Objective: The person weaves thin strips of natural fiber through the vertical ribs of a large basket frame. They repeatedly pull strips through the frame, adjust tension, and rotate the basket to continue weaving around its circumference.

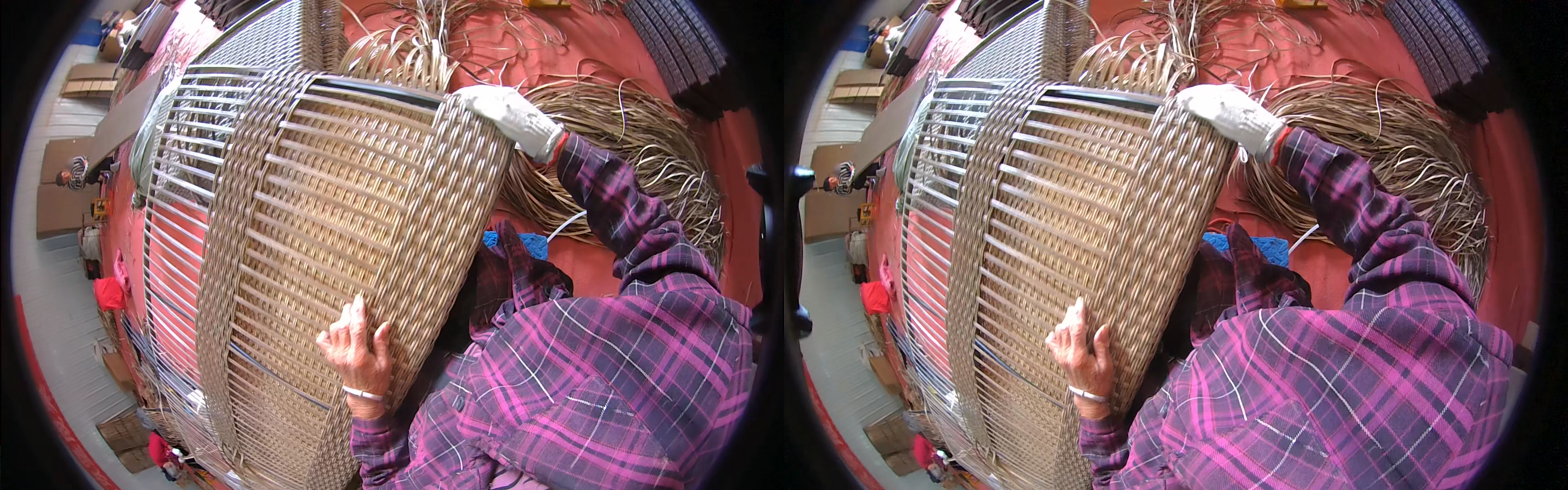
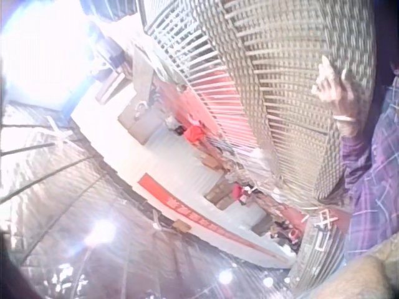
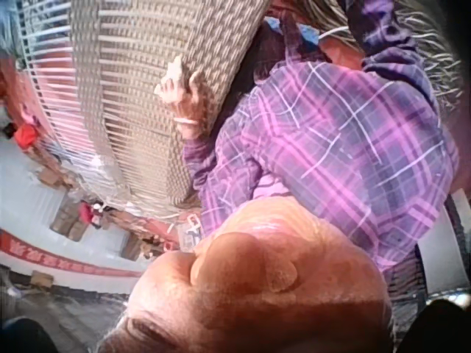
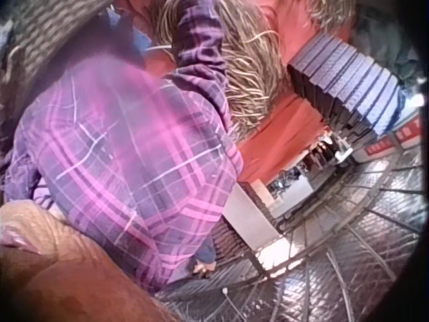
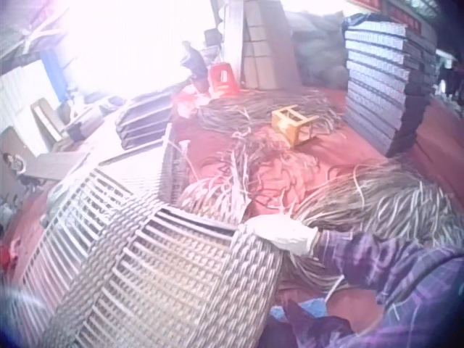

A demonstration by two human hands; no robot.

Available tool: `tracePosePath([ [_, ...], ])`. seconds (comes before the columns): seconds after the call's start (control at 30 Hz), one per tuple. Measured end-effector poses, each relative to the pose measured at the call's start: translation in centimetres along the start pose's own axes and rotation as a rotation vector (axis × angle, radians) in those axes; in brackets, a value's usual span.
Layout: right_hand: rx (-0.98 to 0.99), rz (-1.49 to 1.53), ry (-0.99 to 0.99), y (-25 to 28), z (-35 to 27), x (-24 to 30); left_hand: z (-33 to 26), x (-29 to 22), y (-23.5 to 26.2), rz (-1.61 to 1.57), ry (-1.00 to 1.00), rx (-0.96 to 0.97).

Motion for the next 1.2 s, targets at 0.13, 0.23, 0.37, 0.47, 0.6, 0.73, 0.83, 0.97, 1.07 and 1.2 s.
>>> tracePosePath([
  [0.13,0.030,-0.136,0.129,0.7,0.1,1.8,1.4,-1.1,0.3,0.026,0.016,0.069],
  [0.23,0.138,0.358,-0.157,1.2,0.4,1.1,3.1,-2.4,0.9,0.061,0.000,0.159],
  [0.37,0.183,0.587,-0.598,1.4,1.7,-1.9,5.5,-3.5,3.2,0.181,-0.014,0.372],
  [0.47,0.369,0.552,-0.497,0.7,3.3,-1.2,8.6,-3.8,5.7,0.265,-0.019,0.399],
  [0.6,0.356,0.221,-0.533,0.7,5.1,-0.6,15.8,-4.3,4.8,0.176,-0.073,0.243],
  [0.73,0.206,0.098,-0.584,0.2,5.4,0.7,22.9,-3.7,0.6,0.085,-0.288,0.109],
  [0.83,0.039,-0.111,-0.266,1.2,6.0,1.9,29.1,-2.0,-3.9,0.067,-0.374,0.032],
  [0.97,-0.070,-0.087,0.017,1.5,6.1,2.7,34.8,-0.3,-9.2,0.153,-0.469,0.064],
  [1.07,-0.018,-0.010,0.069,1.0,6.1,3.6,36.4,1.1,-13.3,0.066,-0.350,0.284],
  [1.2,0.049,0.368,-0.146,1.0,6.4,5.1,36.6,2.4,-16.9,0.026,-0.256,0.440],
])
Point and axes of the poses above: each hand's wrist, its own z-axis towards the middle knuckle, its own y-axis out of the back of the hand, x = y × z, the point moved 6 cm from there along z, towards the middle knuckle, and after that the axes turned 12 degrees about -x, right-handed, at the moved point
